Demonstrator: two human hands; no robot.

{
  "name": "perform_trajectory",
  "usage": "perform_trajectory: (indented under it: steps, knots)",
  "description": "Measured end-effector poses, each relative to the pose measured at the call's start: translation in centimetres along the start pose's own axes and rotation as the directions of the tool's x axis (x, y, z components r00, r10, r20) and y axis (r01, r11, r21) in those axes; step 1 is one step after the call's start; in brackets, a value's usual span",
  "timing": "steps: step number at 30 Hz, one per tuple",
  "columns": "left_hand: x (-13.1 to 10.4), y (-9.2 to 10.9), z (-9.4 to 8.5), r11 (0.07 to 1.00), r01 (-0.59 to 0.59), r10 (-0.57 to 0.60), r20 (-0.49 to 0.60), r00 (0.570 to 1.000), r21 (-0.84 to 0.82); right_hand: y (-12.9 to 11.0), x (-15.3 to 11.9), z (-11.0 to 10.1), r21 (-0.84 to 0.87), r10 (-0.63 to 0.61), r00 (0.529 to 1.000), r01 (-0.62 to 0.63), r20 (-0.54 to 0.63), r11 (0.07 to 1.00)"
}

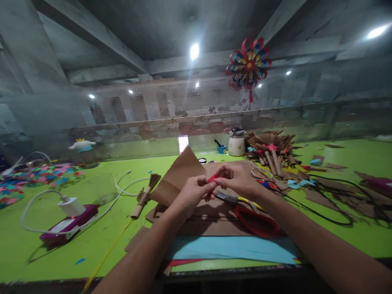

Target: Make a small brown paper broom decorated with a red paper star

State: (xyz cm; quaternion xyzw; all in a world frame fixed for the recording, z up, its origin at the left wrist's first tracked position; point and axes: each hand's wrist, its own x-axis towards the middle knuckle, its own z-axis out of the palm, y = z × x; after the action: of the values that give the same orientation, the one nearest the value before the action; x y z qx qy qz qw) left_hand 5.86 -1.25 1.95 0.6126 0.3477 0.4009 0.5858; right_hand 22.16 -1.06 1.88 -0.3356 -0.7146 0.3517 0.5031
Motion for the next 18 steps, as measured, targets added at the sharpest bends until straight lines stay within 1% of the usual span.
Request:
perform_trajectory:
  steps: [2,10,14,16,18]
  knots:
    - [0.05,-0.06,-0.02,0.999,0.022,-0.022,-0.002,1.0,-0.03,0.13,0.02,0.02,0.011,-0.012,1.0,0.012,0.001,1.0]
    - [-0.07,-0.17,0.17,0.988,0.083,-0.085,-0.007,0.996,-0.128,0.81,0.06,-0.07,-0.041,-0.047,0.999,0.047,-0.001,0.998]
    - [-0.34,0.15,0.18,0.989,0.087,-0.083,0.037,0.996,-0.122,0.76,0.07,-0.02,-0.027,-0.038,0.999,0.038,-0.001,0.999]
    - [-0.4,0.2,0.1,0.992,0.087,-0.082,0.061,0.995,-0.095,0.69,0.05,-0.02,-0.037,-0.033,0.999,0.033,-0.003,0.999]
    - [-0.38,0.13,0.02,0.994,0.089,-0.086,0.063,0.994,-0.06,0.69,0.06,-0.05,-0.044,-0.03,1.0,0.03,-0.007,0.999]
